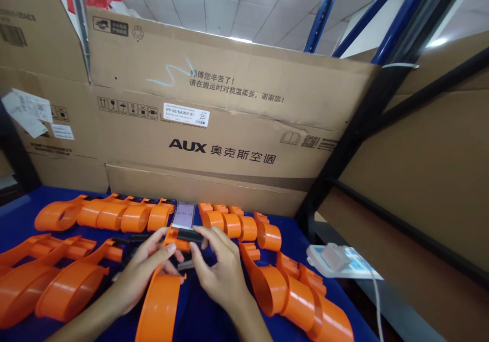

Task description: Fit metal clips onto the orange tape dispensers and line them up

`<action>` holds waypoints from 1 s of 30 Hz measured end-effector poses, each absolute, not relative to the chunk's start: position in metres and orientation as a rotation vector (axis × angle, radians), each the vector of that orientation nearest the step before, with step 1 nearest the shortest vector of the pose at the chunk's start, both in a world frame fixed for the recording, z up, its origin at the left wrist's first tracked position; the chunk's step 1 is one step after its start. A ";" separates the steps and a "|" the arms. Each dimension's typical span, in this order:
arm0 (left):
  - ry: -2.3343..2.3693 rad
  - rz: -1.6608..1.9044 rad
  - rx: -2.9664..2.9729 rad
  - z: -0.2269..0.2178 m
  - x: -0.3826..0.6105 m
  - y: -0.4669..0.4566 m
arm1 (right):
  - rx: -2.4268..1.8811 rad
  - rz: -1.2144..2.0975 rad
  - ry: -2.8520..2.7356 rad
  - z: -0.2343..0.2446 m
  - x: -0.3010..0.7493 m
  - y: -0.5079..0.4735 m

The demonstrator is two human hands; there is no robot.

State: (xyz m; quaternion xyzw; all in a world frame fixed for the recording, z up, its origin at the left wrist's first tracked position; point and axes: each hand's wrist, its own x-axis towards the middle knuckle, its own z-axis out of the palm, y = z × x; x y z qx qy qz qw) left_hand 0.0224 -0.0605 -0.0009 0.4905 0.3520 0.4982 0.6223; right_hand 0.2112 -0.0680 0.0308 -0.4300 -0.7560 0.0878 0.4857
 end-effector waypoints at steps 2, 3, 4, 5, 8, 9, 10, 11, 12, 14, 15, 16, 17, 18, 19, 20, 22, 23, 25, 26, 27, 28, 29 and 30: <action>0.786 1.142 1.112 -0.002 0.024 -0.062 | -1.023 0.201 -1.859 0.030 0.209 -0.069; 0.782 1.141 1.107 -0.003 0.025 -0.063 | -1.012 0.194 -1.867 0.029 0.208 -0.070; 0.782 1.141 1.106 -0.004 0.026 -0.065 | -1.003 0.188 -1.872 0.029 0.207 -0.071; 0.786 1.141 1.110 -0.004 0.027 -0.066 | -0.995 0.182 -1.876 0.029 0.206 -0.072; 0.782 1.136 1.135 -0.003 0.028 -0.069 | -0.986 0.159 -1.881 0.028 0.204 -0.074; 0.778 1.137 1.139 -0.003 0.028 -0.070 | -0.985 0.152 -1.885 0.028 0.203 -0.075; 0.776 1.138 1.140 -0.003 0.028 -0.070 | -0.984 0.148 -1.888 0.028 0.203 -0.075; 0.777 1.141 1.138 -0.002 0.028 -0.070 | -0.982 0.146 -1.891 0.028 0.202 -0.076; 0.780 1.143 1.137 -0.002 0.028 -0.070 | -0.981 0.147 -1.893 0.028 0.202 -0.076; 0.780 1.140 1.144 -0.002 0.028 -0.070 | -0.972 0.153 -1.896 0.027 0.202 -0.076; 0.777 1.138 1.150 -0.002 0.028 -0.070 | -0.964 0.154 -1.897 0.027 0.202 -0.075; 0.772 1.137 1.153 -0.001 0.029 -0.070 | -0.954 0.153 -1.901 0.027 0.201 -0.075; 0.765 1.136 1.152 -0.001 0.029 -0.070 | -0.945 0.150 -1.906 0.026 0.201 -0.075; 0.756 1.135 1.146 -0.001 0.029 -0.070 | -0.939 0.147 -1.912 0.026 0.201 -0.075; 0.749 1.135 1.133 -0.001 0.029 -0.071 | -0.931 0.146 -1.920 0.027 0.201 -0.076; 0.744 1.138 1.117 -0.001 0.029 -0.071 | -0.924 0.153 -1.931 0.027 0.201 -0.076; 0.741 1.144 1.090 -0.003 0.029 -0.071 | -0.902 0.207 -1.976 0.029 0.202 -0.078; 0.747 1.143 1.087 -0.004 0.029 -0.070 | -0.888 0.252 -2.004 0.030 0.202 -0.079; 0.765 1.139 1.088 -0.005 0.027 -0.068 | -0.871 0.355 -2.029 0.031 0.204 -0.078; 0.771 1.137 1.088 -0.005 0.026 -0.066 | -0.877 0.400 -2.009 0.032 0.206 -0.076; 0.774 1.135 1.087 -0.004 0.024 -0.065 | -0.898 0.428 -1.970 0.032 0.208 -0.073; 0.773 1.137 1.078 -0.003 0.022 -0.063 | -0.939 0.436 -1.923 0.032 0.210 -0.069; 0.772 1.140 1.066 -0.002 0.021 -0.062 | -1.002 0.426 -1.882 0.032 0.213 -0.065; 0.773 1.145 1.051 0.000 0.020 -0.061 | -1.086 0.393 -1.877 0.031 0.217 -0.061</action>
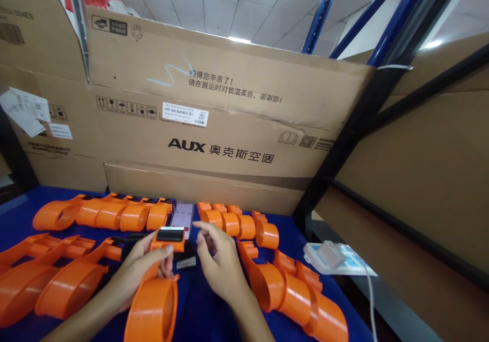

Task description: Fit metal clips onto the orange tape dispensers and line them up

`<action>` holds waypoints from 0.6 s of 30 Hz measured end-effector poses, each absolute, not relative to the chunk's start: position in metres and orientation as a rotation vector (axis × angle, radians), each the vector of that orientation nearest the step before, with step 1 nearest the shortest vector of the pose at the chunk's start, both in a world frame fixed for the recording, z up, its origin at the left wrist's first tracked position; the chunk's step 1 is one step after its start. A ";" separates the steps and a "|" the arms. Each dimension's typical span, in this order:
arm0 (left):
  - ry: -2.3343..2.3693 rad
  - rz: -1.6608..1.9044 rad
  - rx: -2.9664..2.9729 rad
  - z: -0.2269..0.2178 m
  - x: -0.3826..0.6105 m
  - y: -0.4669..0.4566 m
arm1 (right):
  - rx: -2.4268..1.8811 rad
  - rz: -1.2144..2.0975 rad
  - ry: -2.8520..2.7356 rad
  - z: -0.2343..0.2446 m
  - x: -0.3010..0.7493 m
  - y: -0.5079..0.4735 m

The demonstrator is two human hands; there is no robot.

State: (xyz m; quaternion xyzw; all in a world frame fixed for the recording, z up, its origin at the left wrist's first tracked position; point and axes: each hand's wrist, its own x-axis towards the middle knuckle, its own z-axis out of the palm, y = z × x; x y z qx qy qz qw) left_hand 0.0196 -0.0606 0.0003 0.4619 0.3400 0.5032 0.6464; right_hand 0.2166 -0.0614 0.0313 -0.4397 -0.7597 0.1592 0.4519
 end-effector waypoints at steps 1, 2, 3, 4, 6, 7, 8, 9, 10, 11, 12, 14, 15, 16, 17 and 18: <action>0.777 1.148 1.035 0.002 0.019 -0.060 | -1.187 0.349 -1.905 0.031 0.220 -0.058; 0.781 1.152 1.016 0.005 0.018 -0.060 | -1.298 0.305 -1.961 0.030 0.223 -0.055; 0.786 1.160 0.996 0.007 0.018 -0.060 | -1.411 0.264 -2.019 0.029 0.226 -0.053; 0.792 1.168 0.979 0.008 0.018 -0.060 | -1.519 0.225 -2.077 0.027 0.227 -0.052; 0.801 1.176 0.958 0.011 0.019 -0.062 | -1.706 0.164 -2.167 0.024 0.229 -0.052; 0.805 1.175 0.955 0.011 0.019 -0.063 | -1.780 0.143 -2.201 0.023 0.228 -0.053; 0.809 1.170 0.956 0.011 0.020 -0.063 | -1.844 0.128 -2.227 0.021 0.227 -0.054; 0.810 1.163 0.960 0.011 0.020 -0.063 | -1.900 0.120 -2.245 0.019 0.225 -0.055; 0.807 1.156 0.969 0.011 0.020 -0.063 | -1.951 0.114 -2.254 0.018 0.223 -0.055; 0.802 1.150 0.980 0.011 0.019 -0.063 | -1.994 0.110 -2.256 0.017 0.221 -0.056; 0.796 1.147 0.991 0.011 0.019 -0.063 | -2.029 0.105 -2.253 0.015 0.219 -0.056; 0.784 1.140 1.018 0.010 0.018 -0.062 | -2.065 0.099 -2.248 0.013 0.216 -0.057; 0.780 1.137 1.030 0.009 0.018 -0.061 | -2.066 0.096 -2.247 0.013 0.214 -0.057; 0.777 1.134 1.038 0.009 0.018 -0.061 | -2.059 0.093 -2.245 0.012 0.213 -0.058; 0.776 1.132 1.040 0.009 0.017 -0.061 | -2.048 0.088 -2.240 0.011 0.213 -0.058; 0.776 1.130 1.037 0.009 0.017 -0.061 | -2.032 0.080 -2.233 0.010 0.213 -0.058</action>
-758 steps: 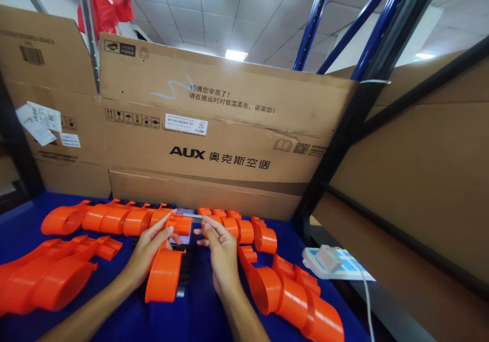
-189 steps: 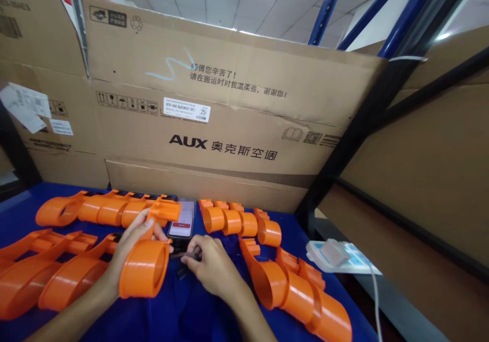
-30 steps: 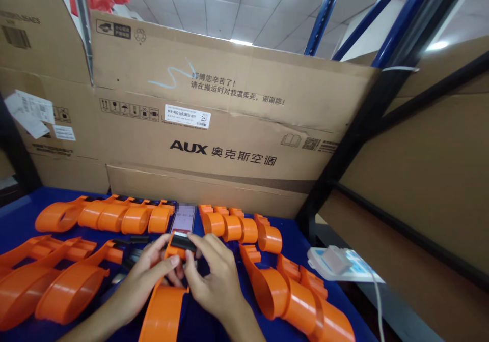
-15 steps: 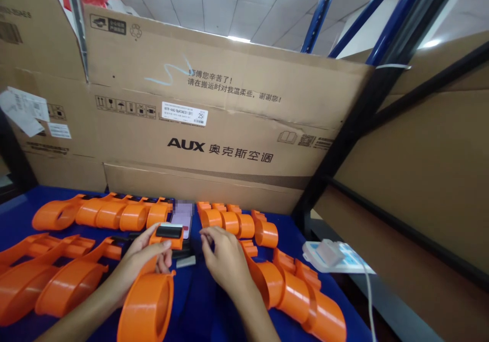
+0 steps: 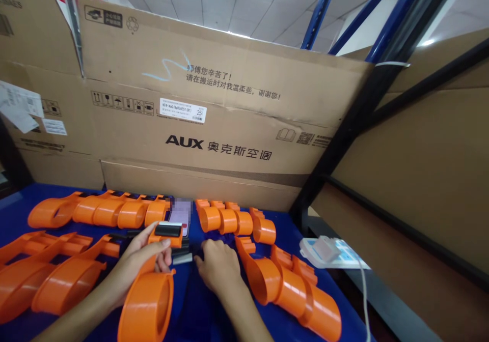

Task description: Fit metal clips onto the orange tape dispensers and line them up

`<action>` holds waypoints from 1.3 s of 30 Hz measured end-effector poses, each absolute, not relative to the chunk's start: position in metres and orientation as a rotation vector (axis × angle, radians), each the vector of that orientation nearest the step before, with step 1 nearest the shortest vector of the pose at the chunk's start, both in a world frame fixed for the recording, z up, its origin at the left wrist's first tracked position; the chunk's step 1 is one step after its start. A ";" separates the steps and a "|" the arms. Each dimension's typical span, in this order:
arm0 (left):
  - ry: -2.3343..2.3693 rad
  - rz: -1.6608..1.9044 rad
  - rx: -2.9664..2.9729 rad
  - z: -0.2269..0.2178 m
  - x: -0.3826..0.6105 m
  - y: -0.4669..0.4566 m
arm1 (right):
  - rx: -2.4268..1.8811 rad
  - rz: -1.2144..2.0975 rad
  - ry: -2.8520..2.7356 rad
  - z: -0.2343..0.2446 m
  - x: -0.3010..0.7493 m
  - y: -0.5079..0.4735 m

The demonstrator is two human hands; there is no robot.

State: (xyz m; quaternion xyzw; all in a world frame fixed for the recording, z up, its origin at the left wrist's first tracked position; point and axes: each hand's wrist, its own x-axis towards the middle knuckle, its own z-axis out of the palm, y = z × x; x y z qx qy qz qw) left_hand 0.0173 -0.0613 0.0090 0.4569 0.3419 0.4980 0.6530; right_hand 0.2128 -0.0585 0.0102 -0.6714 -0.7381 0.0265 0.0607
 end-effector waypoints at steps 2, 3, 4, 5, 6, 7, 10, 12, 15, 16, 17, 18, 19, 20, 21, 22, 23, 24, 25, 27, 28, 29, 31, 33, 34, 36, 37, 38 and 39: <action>0.778 1.135 1.017 0.009 0.018 -0.062 | -1.998 0.060 -2.204 0.008 0.214 -0.059; 0.779 1.140 1.007 0.009 0.018 -0.062 | -1.980 0.052 -2.184 0.008 0.215 -0.058; 0.780 1.142 1.000 0.008 0.018 -0.062 | -1.960 0.047 -2.162 0.007 0.215 -0.058; 0.783 1.143 0.996 0.008 0.018 -0.062 | -1.940 0.044 -2.136 0.007 0.216 -0.057; 0.786 1.143 0.998 0.008 0.018 -0.062 | -1.920 0.045 -2.110 0.007 0.217 -0.057; 0.791 1.144 1.003 0.007 0.018 -0.062 | -1.897 0.051 -2.085 0.007 0.218 -0.056; 0.798 1.139 1.032 0.006 0.018 -0.061 | -1.784 0.067 -2.011 0.010 0.219 -0.054; 0.797 1.136 1.047 0.006 0.018 -0.061 | -1.668 0.103 -1.945 0.013 0.219 -0.053; 0.795 1.140 1.065 0.008 0.019 -0.062 | -1.429 0.304 -1.787 0.017 0.217 -0.052; 0.795 1.141 1.070 0.008 0.019 -0.062 | -1.334 0.396 -1.723 0.019 0.216 -0.052; 0.795 1.140 1.074 0.008 0.019 -0.062 | -1.239 0.479 -1.662 0.020 0.216 -0.052; 0.794 1.135 1.078 0.008 0.019 -0.062 | -1.151 0.546 -1.612 0.021 0.215 -0.053; 0.794 1.132 1.079 0.008 0.019 -0.062 | -1.077 0.596 -1.576 0.022 0.214 -0.053; 0.795 1.130 1.081 0.008 0.018 -0.062 | -1.022 0.629 -1.558 0.023 0.213 -0.054; 0.796 1.129 1.084 0.009 0.018 -0.062 | -0.988 0.644 -1.547 0.023 0.211 -0.055; 0.796 1.132 1.088 0.009 0.018 -0.062 | -0.974 0.640 -1.539 0.023 0.210 -0.056; 0.797 1.138 1.091 0.009 0.018 -0.062 | -0.974 0.620 -1.530 0.023 0.209 -0.057; 0.798 1.147 1.095 0.009 0.018 -0.063 | -0.985 0.588 -1.524 0.022 0.207 -0.058; 0.800 1.156 1.098 0.009 0.018 -0.063 | -1.001 0.547 -1.525 0.022 0.206 -0.059; 0.808 1.172 1.095 0.009 0.018 -0.063 | -1.029 0.455 -1.562 0.021 0.204 -0.062; 0.812 1.176 1.092 0.008 0.019 -0.063 | -1.035 0.411 -1.602 0.021 0.203 -0.064; 0.815 1.176 1.091 0.006 0.019 -0.063 | -1.032 0.372 -1.655 0.021 0.202 -0.065; 0.818 1.171 1.096 0.003 0.019 -0.062 | -0.999 0.312 -1.774 0.022 0.201 -0.068; 0.823 1.161 1.105 0.002 0.019 -0.062 | -0.948 0.276 -1.876 0.023 0.200 -0.069; 0.829 1.155 1.105 0.001 0.019 -0.062 | -0.930 0.260 -1.909 0.024 0.200 -0.070; 0.841 1.147 1.096 0.001 0.018 -0.062 | -0.916 0.228 -1.949 0.024 0.200 -0.070; 0.844 1.143 1.095 0.001 0.018 -0.063 | -0.914 0.215 -1.965 0.024 0.200 -0.070; 0.846 1.138 1.097 0.001 0.018 -0.063 | -0.913 0.204 -1.981 0.024 0.201 -0.070; 0.849 1.134 1.101 0.001 0.018 -0.063 | -0.911 0.193 -1.996 0.024 0.201 -0.070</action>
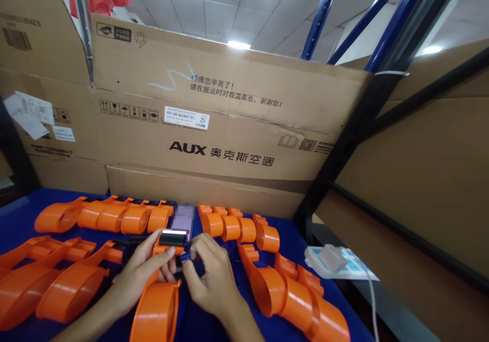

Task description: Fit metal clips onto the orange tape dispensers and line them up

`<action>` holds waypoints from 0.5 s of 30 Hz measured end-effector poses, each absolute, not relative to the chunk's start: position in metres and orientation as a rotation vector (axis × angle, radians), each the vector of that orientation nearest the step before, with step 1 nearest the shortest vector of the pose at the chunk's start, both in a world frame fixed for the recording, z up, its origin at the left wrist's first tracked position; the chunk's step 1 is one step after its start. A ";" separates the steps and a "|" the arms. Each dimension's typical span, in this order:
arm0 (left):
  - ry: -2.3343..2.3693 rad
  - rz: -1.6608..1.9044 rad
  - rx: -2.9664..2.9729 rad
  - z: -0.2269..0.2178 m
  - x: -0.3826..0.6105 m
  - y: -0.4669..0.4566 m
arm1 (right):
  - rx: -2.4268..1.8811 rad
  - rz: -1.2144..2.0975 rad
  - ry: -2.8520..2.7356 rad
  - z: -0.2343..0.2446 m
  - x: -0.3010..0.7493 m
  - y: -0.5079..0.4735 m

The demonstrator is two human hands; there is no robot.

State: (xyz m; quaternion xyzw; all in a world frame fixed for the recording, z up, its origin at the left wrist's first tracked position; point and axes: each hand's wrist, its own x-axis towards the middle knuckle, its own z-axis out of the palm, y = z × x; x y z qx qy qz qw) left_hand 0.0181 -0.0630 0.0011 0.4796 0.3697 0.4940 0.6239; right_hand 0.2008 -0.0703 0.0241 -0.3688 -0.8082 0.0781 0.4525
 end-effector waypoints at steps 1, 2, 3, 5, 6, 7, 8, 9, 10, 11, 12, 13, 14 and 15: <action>0.851 1.131 1.108 0.001 0.018 -0.063 | -0.909 0.183 -2.008 0.024 0.201 -0.070; 0.852 1.125 1.119 0.001 0.018 -0.064 | -0.909 0.175 -2.018 0.024 0.201 -0.070; 0.851 1.120 1.132 0.001 0.018 -0.064 | -0.910 0.169 -2.022 0.024 0.201 -0.070; 0.846 1.118 1.156 0.001 0.018 -0.065 | -0.910 0.162 -2.015 0.023 0.200 -0.070; 0.839 1.116 1.165 0.001 0.018 -0.065 | -0.911 0.159 -2.006 0.023 0.200 -0.070; 0.830 1.111 1.168 0.001 0.018 -0.065 | -0.912 0.157 -1.994 0.023 0.199 -0.070; 0.823 1.107 1.167 0.001 0.018 -0.065 | -0.913 0.156 -1.984 0.022 0.199 -0.070; 0.819 1.102 1.163 0.001 0.017 -0.065 | -0.914 0.157 -1.974 0.022 0.199 -0.070; 0.817 1.097 1.160 0.001 0.017 -0.065 | -0.916 0.159 -1.968 0.021 0.198 -0.070; 0.816 1.092 1.157 0.000 0.017 -0.065 | -0.916 0.163 -1.965 0.021 0.198 -0.070; 0.817 1.091 1.155 0.000 0.018 -0.065 | -0.918 0.166 -1.964 0.021 0.199 -0.070; 0.817 1.092 1.151 0.000 0.018 -0.064 | -0.920 0.171 -1.966 0.021 0.199 -0.070; 0.815 1.093 1.144 -0.001 0.018 -0.064 | -0.924 0.174 -1.968 0.021 0.199 -0.070; 0.813 1.093 1.137 -0.001 0.018 -0.064 | -0.929 0.176 -1.970 0.020 0.199 -0.070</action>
